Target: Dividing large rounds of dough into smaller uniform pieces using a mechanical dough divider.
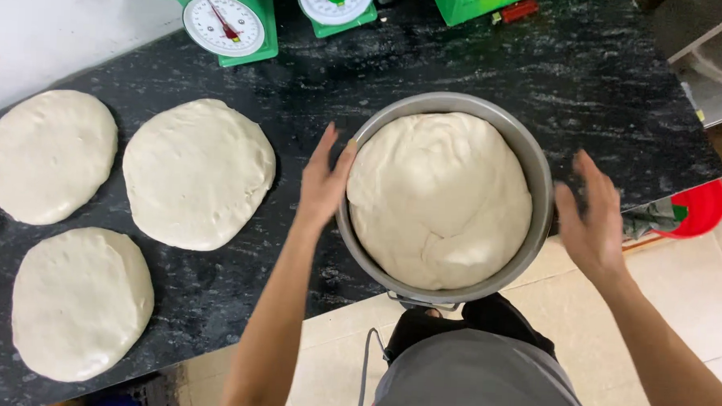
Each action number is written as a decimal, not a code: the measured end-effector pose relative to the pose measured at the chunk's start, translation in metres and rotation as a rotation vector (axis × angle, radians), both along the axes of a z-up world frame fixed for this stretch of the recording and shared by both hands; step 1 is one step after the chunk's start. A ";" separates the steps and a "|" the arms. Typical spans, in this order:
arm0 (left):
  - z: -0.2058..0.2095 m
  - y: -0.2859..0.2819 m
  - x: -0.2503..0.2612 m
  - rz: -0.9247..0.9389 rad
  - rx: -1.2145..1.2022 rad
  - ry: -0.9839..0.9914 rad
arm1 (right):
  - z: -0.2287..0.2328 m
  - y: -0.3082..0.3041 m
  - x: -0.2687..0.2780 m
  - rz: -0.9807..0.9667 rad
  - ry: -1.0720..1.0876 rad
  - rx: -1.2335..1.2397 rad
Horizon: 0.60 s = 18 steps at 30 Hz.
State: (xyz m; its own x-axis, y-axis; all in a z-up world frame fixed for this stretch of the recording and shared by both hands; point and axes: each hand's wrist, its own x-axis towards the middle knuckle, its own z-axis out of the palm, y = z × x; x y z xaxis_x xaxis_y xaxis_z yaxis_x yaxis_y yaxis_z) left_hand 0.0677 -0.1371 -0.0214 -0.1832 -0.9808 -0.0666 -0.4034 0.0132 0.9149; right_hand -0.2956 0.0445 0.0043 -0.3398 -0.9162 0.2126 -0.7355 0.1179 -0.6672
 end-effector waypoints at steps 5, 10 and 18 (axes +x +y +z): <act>-0.022 0.012 -0.005 0.203 0.394 0.197 | -0.047 0.064 -0.018 -0.165 -0.619 0.473; -0.033 0.061 -0.041 0.350 0.422 0.513 | -0.021 0.082 -0.020 -0.051 -0.817 0.942; -0.038 0.180 -0.198 0.470 0.284 0.713 | -0.063 0.121 -0.118 -0.338 -1.517 0.592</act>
